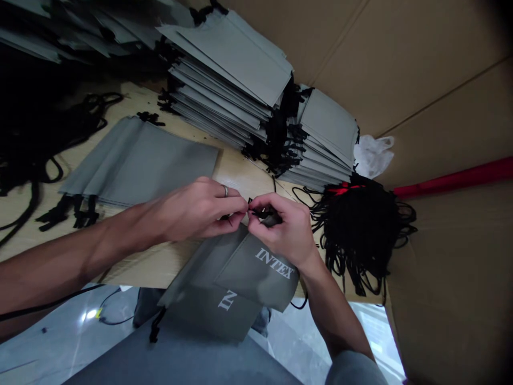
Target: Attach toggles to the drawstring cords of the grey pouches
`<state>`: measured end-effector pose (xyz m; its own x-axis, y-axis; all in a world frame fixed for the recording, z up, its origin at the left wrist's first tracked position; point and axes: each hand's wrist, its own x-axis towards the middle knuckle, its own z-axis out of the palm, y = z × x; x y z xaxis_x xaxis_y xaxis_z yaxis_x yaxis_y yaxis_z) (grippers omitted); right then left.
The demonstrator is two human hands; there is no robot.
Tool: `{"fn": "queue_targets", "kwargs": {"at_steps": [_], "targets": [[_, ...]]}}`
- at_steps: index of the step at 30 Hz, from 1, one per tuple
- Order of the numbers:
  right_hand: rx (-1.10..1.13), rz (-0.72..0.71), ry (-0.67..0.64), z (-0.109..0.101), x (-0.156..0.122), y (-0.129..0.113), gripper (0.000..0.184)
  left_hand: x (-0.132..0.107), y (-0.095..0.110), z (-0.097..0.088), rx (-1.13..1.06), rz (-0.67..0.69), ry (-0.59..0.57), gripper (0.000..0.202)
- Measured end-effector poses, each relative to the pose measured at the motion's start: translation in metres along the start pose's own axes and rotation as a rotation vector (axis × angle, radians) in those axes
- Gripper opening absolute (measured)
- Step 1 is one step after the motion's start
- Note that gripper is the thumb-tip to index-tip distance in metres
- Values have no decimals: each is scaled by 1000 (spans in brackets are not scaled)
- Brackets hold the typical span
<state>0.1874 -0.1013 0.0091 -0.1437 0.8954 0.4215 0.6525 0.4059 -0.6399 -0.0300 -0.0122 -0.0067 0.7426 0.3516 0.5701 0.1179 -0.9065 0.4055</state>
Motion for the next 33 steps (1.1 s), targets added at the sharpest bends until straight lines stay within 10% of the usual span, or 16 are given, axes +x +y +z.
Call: {"fn": "queue_targets", "kwargs": {"at_steps": [3, 17, 25, 33], "targets": [[40, 34, -4, 1, -1, 0, 18, 2, 3, 0, 81, 124, 47, 13], [394, 301, 45, 4, 4, -6, 10, 9, 13, -5, -290, -146, 148, 6], [247, 234, 189, 1, 3, 0, 12, 14, 13, 5, -749, -562, -11, 22], [59, 106, 198, 0, -1, 4, 14, 14, 11, 11, -755, -580, -48, 21]]}}
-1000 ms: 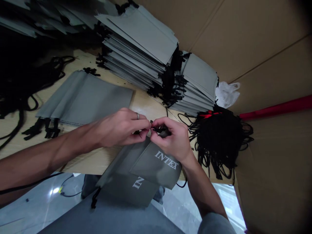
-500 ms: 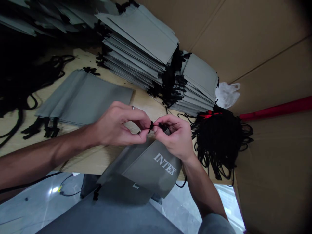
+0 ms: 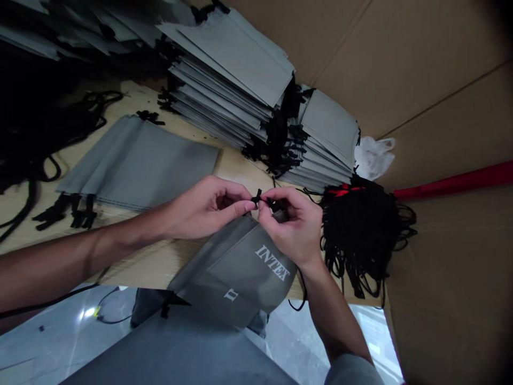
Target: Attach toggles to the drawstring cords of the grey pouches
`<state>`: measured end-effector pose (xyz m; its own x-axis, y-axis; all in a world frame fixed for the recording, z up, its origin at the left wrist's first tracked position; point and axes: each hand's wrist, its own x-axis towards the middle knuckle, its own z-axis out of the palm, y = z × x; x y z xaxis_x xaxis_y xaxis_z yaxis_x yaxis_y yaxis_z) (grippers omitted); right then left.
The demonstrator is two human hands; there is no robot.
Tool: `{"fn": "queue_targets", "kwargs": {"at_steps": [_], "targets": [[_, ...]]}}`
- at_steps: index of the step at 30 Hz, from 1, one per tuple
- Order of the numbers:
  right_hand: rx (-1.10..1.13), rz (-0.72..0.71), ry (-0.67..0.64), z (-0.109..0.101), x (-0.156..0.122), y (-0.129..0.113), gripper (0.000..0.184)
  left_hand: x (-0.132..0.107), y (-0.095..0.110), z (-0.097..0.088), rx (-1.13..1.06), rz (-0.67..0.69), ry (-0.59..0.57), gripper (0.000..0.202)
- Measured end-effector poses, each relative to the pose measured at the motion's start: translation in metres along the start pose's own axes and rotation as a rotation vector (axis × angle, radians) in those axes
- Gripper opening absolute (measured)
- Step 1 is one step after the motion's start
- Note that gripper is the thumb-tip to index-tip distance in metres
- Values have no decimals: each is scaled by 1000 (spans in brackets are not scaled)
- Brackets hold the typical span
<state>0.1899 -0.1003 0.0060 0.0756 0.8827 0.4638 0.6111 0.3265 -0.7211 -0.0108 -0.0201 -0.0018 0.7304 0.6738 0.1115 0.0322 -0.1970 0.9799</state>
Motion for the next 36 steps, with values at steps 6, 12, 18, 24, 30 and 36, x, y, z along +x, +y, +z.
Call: {"fn": "queue_targets", "kwargs": {"at_steps": [6, 12, 18, 24, 30, 36], "targets": [[11, 1, -52, -2, 1, -2, 10, 1, -5, -2, 0, 23, 41, 15], [25, -24, -124, -6, 2, -4, 10, 1, -6, -6, 42, 55, 36, 15], [13, -62, -141, -7, 2, -4, 11, 1, -5, -6, 14, 75, 50, 16], [-1, -139, -143, -6, 1, -2, 17, 2, -6, -4, -49, 32, 40, 23], [-62, -92, -55, -5, 3, -2, 10, 4, -6, -4, -2, -36, -127, 29], [-8, -40, -158, -18, 12, -2, 34, 1, 1, -7, 123, -25, -154, 36]]}}
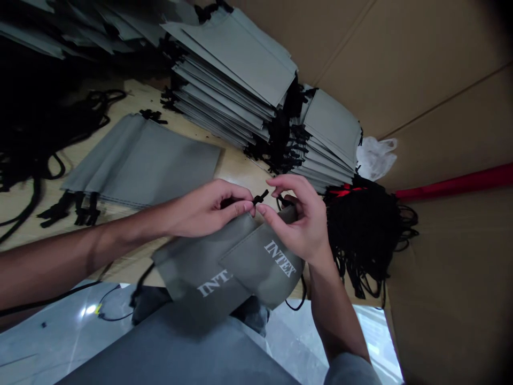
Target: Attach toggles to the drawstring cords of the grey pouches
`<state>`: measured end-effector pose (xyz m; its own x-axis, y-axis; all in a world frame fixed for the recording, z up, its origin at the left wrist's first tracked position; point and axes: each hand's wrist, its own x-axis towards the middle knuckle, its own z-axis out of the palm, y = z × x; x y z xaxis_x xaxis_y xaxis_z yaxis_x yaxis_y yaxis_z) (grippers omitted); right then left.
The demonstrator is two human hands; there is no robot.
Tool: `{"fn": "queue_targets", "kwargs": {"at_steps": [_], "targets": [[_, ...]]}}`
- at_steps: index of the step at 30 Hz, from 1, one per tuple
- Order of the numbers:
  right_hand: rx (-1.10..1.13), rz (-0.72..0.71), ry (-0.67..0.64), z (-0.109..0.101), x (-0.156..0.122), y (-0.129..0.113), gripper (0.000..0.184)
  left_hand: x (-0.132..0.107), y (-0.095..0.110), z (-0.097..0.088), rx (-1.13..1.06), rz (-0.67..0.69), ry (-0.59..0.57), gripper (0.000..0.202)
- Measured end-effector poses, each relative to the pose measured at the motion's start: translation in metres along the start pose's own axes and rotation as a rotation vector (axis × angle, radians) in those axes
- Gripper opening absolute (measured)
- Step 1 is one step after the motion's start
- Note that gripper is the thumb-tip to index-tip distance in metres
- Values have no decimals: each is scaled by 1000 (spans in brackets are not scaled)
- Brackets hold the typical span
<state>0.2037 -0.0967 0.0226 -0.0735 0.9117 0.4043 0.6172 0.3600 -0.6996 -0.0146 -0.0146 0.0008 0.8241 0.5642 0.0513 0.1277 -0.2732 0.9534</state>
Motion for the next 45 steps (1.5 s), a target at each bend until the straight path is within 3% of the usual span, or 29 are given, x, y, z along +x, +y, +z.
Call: {"fn": "queue_targets", "kwargs": {"at_steps": [3, 6, 13, 20, 25, 31, 45], "targets": [[37, -67, -116, -5, 2, 2, 37, -1, 2, 0, 38, 10, -48, 35], [80, -84, -186, -4, 2, 3, 22, -3, 3, 1, 83, 19, -44, 32], [112, 5, -183, -3, -1, 4, 10, -4, 6, -4, 204, 146, -28, 29], [187, 62, -183, -3, -4, 4, 9, -3, 7, -13, 122, 102, -87, 31], [290, 93, -227, -10, -5, 9, 35, -2, 10, -15, 161, 111, -58, 33], [116, 93, -194, -17, -3, 8, 12, -2, 7, -14, 163, 91, -46, 31], [97, 122, -247, -19, -2, 10, 7, -2, 7, -17, 101, 73, -96, 33]]}}
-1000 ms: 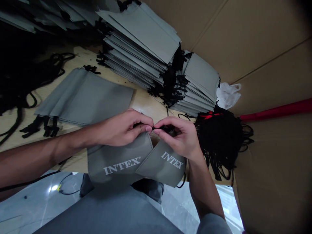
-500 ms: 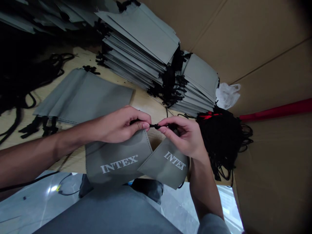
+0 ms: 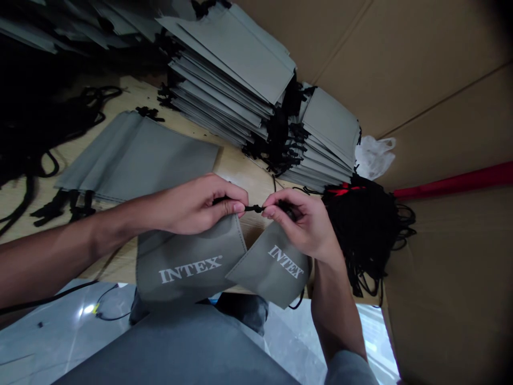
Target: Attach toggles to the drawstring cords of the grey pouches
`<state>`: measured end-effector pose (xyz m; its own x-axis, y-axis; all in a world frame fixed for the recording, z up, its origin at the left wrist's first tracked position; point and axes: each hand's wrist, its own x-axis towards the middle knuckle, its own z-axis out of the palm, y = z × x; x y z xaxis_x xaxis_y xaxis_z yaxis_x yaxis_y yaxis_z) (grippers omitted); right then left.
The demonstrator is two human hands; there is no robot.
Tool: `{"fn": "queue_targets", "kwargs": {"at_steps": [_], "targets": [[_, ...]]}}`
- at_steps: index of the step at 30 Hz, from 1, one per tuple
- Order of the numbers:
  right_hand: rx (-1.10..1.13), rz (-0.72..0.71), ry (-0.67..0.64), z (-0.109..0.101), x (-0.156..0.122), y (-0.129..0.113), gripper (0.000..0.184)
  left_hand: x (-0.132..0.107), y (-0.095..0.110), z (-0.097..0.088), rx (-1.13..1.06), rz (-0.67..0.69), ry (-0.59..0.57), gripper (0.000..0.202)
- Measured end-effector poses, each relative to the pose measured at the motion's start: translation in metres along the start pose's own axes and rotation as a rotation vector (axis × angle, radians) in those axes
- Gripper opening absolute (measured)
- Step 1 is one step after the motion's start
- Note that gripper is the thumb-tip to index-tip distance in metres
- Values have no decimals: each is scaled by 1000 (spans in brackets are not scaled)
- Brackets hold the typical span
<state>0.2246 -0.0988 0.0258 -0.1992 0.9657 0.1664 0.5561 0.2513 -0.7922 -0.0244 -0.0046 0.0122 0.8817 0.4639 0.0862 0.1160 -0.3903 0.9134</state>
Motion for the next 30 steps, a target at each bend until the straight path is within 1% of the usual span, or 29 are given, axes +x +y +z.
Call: {"fn": "queue_targets", "kwargs": {"at_steps": [5, 8, 12, 14, 17, 20, 23, 26, 28, 30], "targets": [[-49, -61, -74, 0, 0, 2, 18, 0, 1, 1, 39, -14, 0, 35], [-77, -107, -119, 1, 0, 1, 14, -1, 1, 1, 48, -23, 8, 37], [-39, -184, -151, 1, 1, -1, 8, -2, -1, 2, 85, -19, 12, 34], [-21, -222, -173, -1, 2, -3, 9, -3, 0, 0, 90, -4, 8, 32], [5, -250, -198, -4, 3, -3, 11, -4, 2, -3, 29, 9, -23, 31], [9, -226, -188, -6, 3, -1, 10, -4, 2, -6, -28, 0, -44, 31], [-8, -171, -185, -7, 1, 3, 5, -3, 0, -5, -31, -13, -23, 33], [-15, -111, -178, -9, -1, 4, 19, -2, 2, -3, -20, -3, -4, 36], [-43, -79, -170, -10, -1, 3, 21, -1, 3, -2, 11, -20, 28, 31], [-92, -92, -165, -12, 0, 3, 21, 0, 3, 0, 42, -28, 91, 23]]}}
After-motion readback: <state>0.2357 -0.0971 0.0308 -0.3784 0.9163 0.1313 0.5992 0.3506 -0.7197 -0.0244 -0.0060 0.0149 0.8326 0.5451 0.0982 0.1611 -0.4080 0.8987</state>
